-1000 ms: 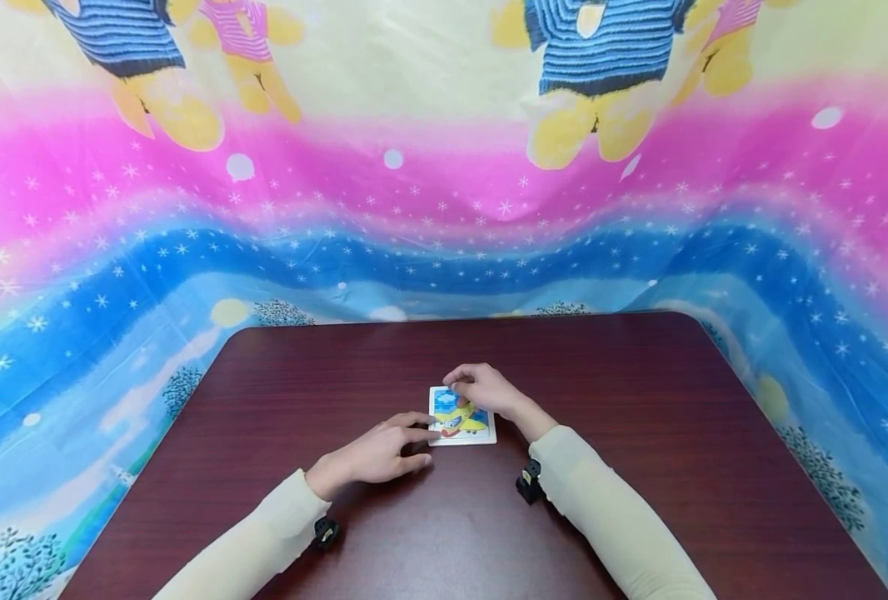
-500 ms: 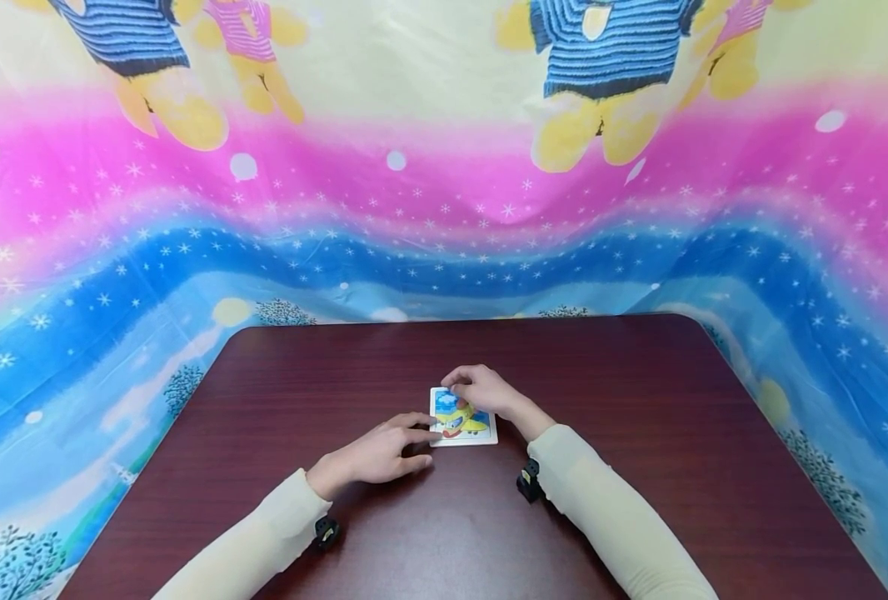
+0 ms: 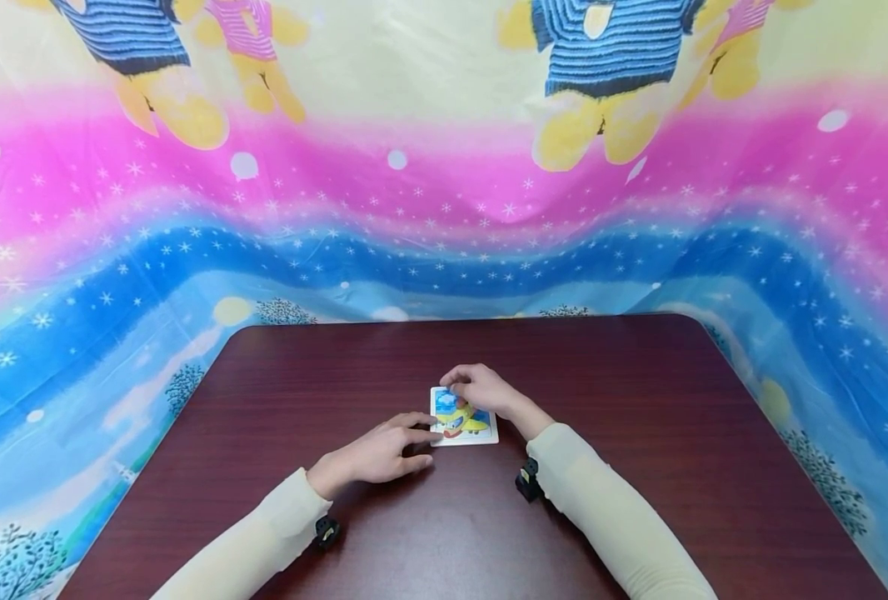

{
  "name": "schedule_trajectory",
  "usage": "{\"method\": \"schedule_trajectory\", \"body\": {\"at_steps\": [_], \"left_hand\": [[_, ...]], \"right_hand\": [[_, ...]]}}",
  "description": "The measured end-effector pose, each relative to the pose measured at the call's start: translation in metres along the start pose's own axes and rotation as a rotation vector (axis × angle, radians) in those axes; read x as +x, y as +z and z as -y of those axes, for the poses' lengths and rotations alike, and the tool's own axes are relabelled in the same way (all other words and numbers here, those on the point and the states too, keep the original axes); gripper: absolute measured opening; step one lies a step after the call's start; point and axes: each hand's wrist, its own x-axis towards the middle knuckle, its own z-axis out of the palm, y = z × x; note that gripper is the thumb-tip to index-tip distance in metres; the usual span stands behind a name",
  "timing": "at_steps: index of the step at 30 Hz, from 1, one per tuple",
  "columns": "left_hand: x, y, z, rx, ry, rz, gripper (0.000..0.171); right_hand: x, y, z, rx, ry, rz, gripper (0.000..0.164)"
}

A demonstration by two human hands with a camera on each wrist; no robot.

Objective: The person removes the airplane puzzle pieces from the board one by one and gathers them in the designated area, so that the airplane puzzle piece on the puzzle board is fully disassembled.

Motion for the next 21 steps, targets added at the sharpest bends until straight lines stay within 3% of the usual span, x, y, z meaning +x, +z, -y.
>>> {"method": "schedule_trajectory", "body": {"at_steps": [7, 21], "left_hand": [[0.0009, 0.0012, 0.0002, 0.004, 0.024, -0.018, 0.043], [-0.0008, 0.0019, 0.0002, 0.014, 0.033, -0.019, 0.043]], "right_hand": [[0.0030, 0.0000, -0.0041, 0.057, 0.014, 0.000, 0.024], [-0.0001, 0.0024, 0.0001, 0.072, 0.026, -0.014, 0.023]]}}
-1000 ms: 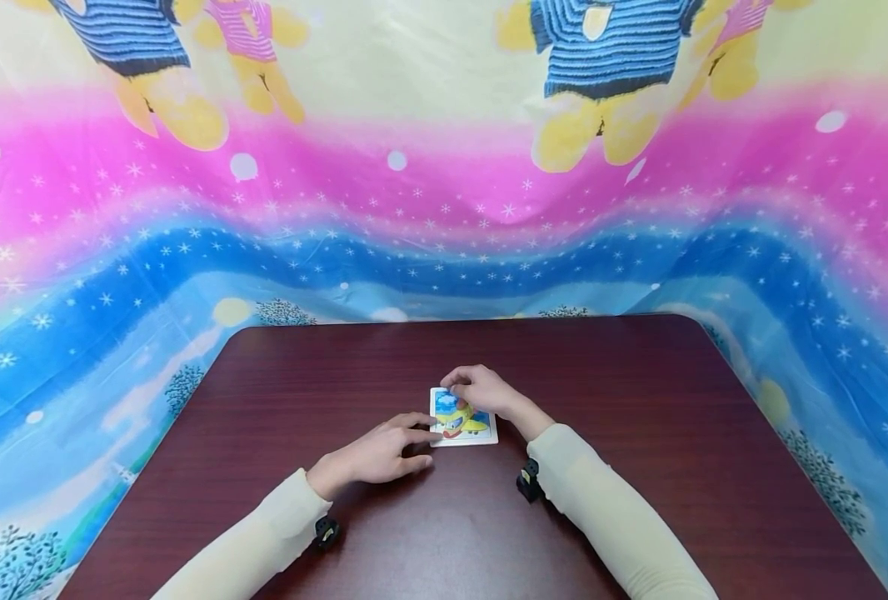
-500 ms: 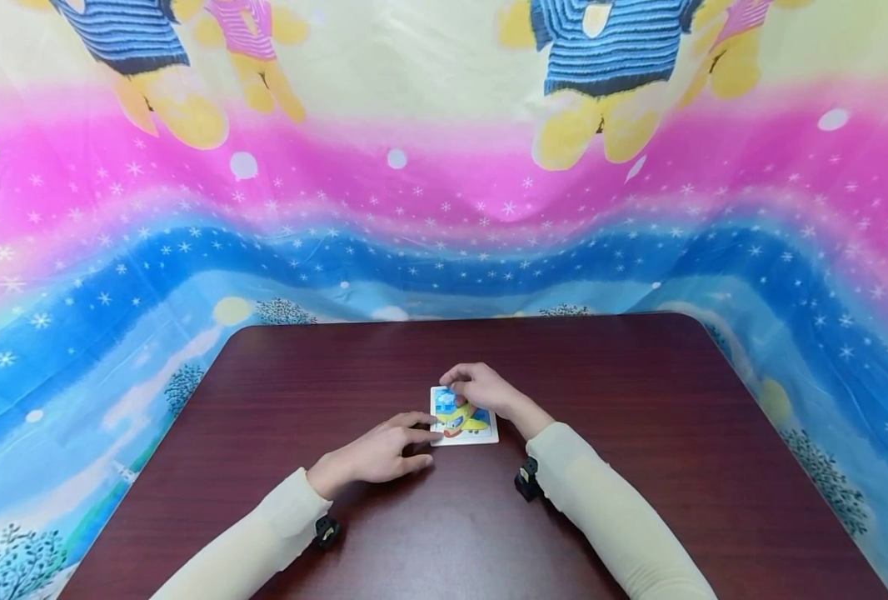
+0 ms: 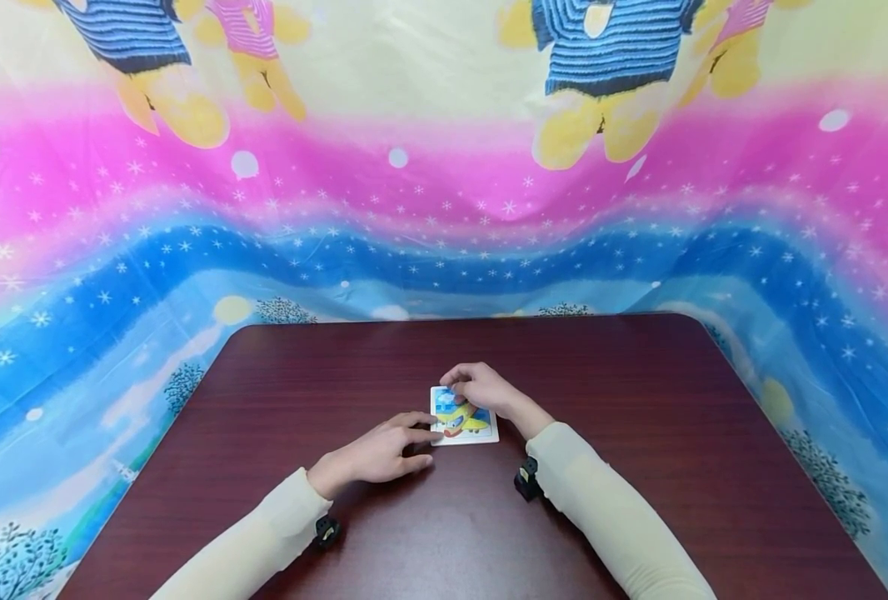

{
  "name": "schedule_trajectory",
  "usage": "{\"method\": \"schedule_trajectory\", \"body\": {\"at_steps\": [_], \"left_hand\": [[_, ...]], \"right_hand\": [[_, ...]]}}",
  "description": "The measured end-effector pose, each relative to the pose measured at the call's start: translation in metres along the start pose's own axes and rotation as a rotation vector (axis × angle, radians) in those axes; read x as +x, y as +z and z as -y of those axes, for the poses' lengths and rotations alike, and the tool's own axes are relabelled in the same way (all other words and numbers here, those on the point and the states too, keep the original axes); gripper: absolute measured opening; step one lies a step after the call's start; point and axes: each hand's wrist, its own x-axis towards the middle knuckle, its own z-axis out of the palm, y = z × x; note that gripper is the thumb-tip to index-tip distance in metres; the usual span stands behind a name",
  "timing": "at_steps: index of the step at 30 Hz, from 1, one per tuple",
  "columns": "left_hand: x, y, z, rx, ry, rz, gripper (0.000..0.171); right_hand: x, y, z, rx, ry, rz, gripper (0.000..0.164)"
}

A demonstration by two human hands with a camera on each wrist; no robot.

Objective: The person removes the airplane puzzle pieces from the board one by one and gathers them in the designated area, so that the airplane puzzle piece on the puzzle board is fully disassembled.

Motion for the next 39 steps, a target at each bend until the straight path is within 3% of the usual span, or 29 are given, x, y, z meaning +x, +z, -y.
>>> {"method": "schedule_trajectory", "body": {"at_steps": [11, 39], "left_hand": [[0.0010, -0.0014, -0.0012, -0.007, -0.039, 0.027, 0.043], [0.0035, -0.0017, -0.0018, 0.002, -0.051, 0.027, 0.042]], "right_hand": [[0.0046, -0.0008, -0.0014, -0.020, 0.012, -0.023, 0.024], [0.0100, 0.0003, 0.0022, -0.060, -0.015, -0.102, 0.017]]}}
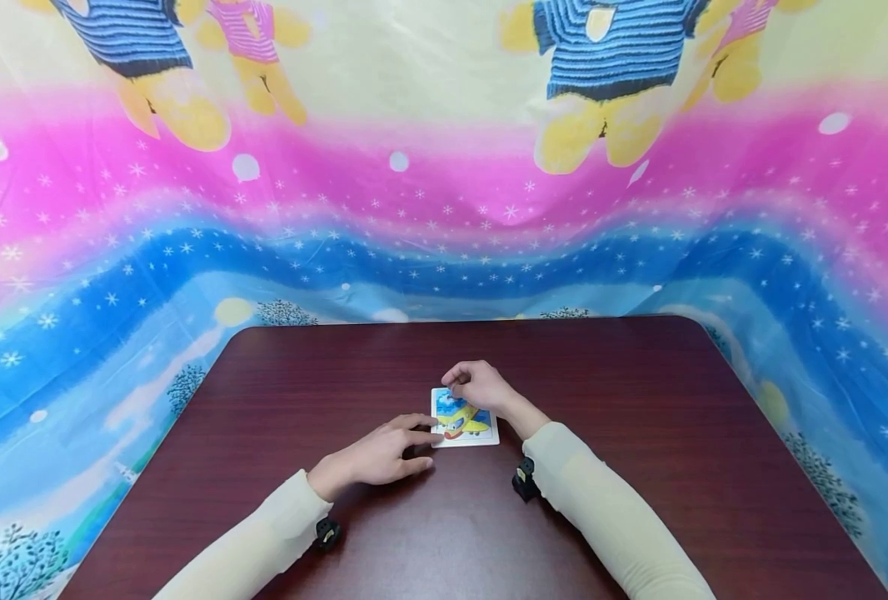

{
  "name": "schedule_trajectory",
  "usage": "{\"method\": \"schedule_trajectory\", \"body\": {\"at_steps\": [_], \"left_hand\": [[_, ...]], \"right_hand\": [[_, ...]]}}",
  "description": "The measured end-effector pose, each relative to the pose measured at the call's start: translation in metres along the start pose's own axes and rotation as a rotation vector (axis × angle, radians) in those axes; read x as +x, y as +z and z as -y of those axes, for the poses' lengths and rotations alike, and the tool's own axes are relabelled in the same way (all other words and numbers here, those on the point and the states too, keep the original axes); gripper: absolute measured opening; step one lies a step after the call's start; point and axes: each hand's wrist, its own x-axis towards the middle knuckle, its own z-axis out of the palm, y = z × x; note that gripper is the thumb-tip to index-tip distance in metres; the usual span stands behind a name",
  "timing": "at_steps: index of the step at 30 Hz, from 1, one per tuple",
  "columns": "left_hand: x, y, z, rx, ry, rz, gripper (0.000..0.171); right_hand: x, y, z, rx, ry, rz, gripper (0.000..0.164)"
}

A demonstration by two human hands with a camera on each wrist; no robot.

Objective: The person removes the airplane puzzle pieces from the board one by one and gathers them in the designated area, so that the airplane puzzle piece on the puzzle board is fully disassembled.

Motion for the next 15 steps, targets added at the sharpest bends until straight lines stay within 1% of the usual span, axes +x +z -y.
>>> {"method": "schedule_trajectory", "body": {"at_steps": [5, 15], "left_hand": [[0.0001, 0.0006, 0.0000, 0.002, 0.003, 0.000, 0.042], [-0.0001, 0.0002, -0.0009, -0.008, -0.014, 0.009, 0.043]], "right_hand": [[0.0014, 0.0009, -0.0015, -0.005, -0.003, -0.009, 0.017], [0.0037, 0.0021, -0.0022, -0.017, 0.006, -0.011, 0.016]]}}
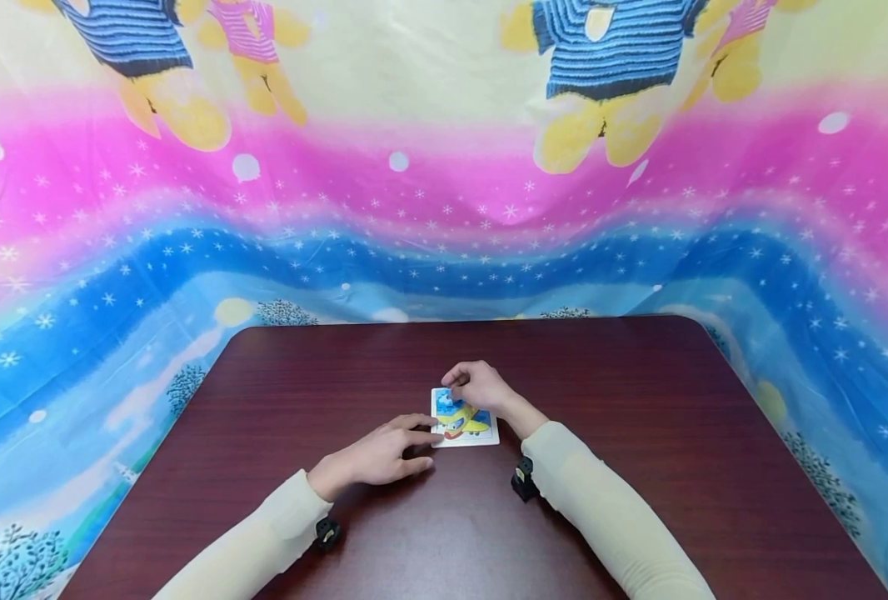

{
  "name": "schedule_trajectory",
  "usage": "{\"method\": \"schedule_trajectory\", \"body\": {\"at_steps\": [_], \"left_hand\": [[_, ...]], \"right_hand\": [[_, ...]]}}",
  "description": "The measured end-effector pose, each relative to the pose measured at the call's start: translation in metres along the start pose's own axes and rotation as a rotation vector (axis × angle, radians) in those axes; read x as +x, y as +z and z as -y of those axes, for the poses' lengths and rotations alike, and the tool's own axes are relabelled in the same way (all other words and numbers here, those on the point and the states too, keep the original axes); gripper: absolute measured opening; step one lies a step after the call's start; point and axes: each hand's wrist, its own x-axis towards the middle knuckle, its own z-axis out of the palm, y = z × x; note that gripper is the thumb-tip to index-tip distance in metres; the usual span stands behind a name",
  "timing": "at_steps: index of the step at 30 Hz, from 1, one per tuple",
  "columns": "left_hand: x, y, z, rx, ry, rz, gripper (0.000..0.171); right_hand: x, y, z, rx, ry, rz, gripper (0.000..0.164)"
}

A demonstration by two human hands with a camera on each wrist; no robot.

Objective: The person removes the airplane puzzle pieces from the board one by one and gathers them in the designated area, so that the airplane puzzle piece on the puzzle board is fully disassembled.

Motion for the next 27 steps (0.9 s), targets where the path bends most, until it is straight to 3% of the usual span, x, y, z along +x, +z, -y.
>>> {"method": "schedule_trajectory", "body": {"at_steps": [15, 27], "left_hand": [[0.0006, 0.0004, 0.0023, 0.006, 0.033, -0.026, 0.043], [-0.0008, 0.0013, 0.0013, 0.003, 0.018, -0.014, 0.043]], "right_hand": [[-0.0005, -0.0004, -0.0017, -0.002, 0.020, -0.018, 0.012], [-0.0061, -0.0084, -0.0024, -0.034, 0.025, -0.026, 0.013]]}}
